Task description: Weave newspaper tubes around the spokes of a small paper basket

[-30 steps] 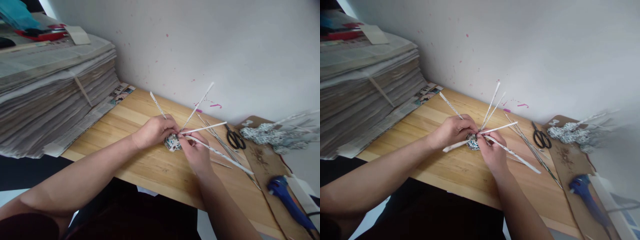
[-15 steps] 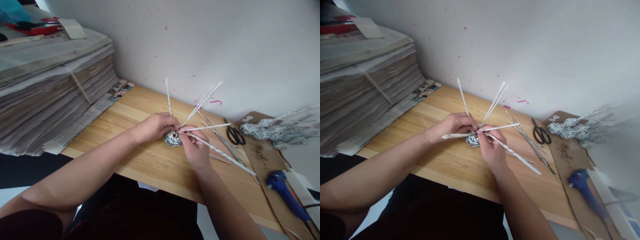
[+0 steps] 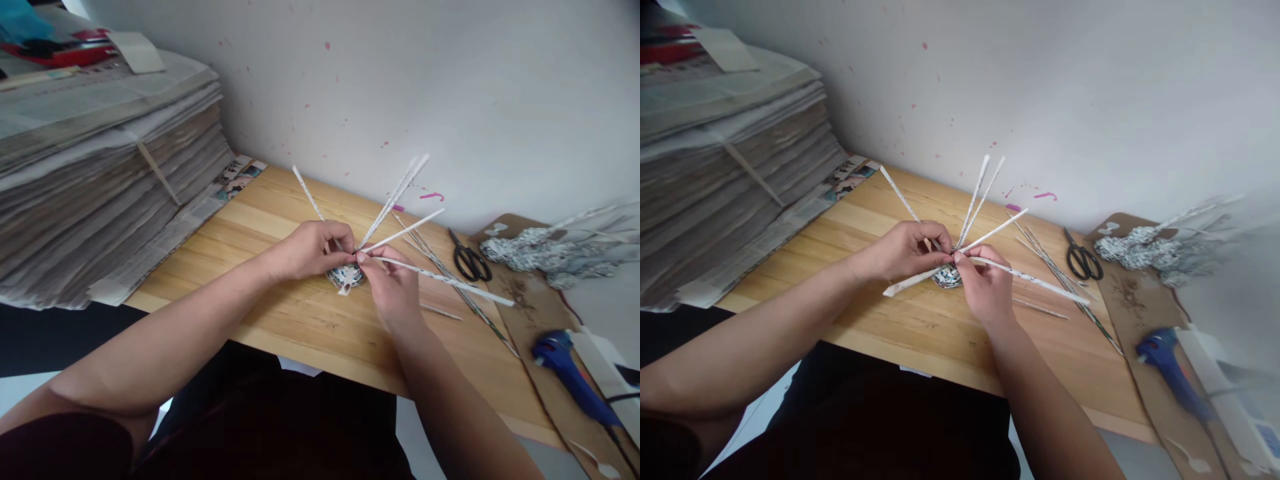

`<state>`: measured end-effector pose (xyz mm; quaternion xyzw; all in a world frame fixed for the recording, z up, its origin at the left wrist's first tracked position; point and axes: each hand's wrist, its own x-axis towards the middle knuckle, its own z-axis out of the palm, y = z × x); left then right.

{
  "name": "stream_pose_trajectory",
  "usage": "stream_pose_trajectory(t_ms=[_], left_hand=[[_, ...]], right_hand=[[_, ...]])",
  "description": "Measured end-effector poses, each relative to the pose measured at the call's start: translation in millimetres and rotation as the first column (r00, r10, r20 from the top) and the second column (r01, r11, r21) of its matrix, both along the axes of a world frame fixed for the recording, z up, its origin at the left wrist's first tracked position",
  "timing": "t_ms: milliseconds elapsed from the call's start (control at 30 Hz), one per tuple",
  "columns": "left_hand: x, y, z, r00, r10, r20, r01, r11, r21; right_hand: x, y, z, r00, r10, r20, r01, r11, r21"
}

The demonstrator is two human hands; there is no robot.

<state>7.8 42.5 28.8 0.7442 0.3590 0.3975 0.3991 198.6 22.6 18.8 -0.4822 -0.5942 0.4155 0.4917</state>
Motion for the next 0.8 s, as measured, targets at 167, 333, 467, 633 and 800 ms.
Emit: stream_pose_trajectory(t_ms=[167, 333, 467, 633, 800], left_hand=[[2.3, -1.6, -1.7, 0.996, 0.086, -0.026, -0.085, 0.995, 0.052], [7.4, -5.8, -3.6, 0.980, 0.196, 0.012, -0.196, 0.975, 0.107], [8.2, -5.2, -5.4, 0.986, 0.162, 0.033, -0.164, 0.982, 0.098], [5.1, -2.6, -5.3, 0.992, 0.123, 0.031, -0.126, 0.984, 0.125], [1.7, 0.0, -4.5, 1.000, -0.011, -0.024, 0.014, 0.994, 0.109]], right_hand=[[4.2, 1.3, -1.3, 0.999, 0.023, 0.031, -0.025, 0.996, 0.081], [6.5, 2.3, -4.9, 0.999, 0.025, 0.048, -0.033, 0.985, 0.169], [6.4, 0.8, -1.5, 0.987, -0.045, 0.152, -0.010, 0.939, 0.344], [3.9, -0.6, 1.7, 0.992, -0.007, 0.124, -0.034, 0.945, 0.324], [1.1, 1.5, -0.2, 0.998, 0.060, 0.012, -0.061, 0.976, 0.211]])
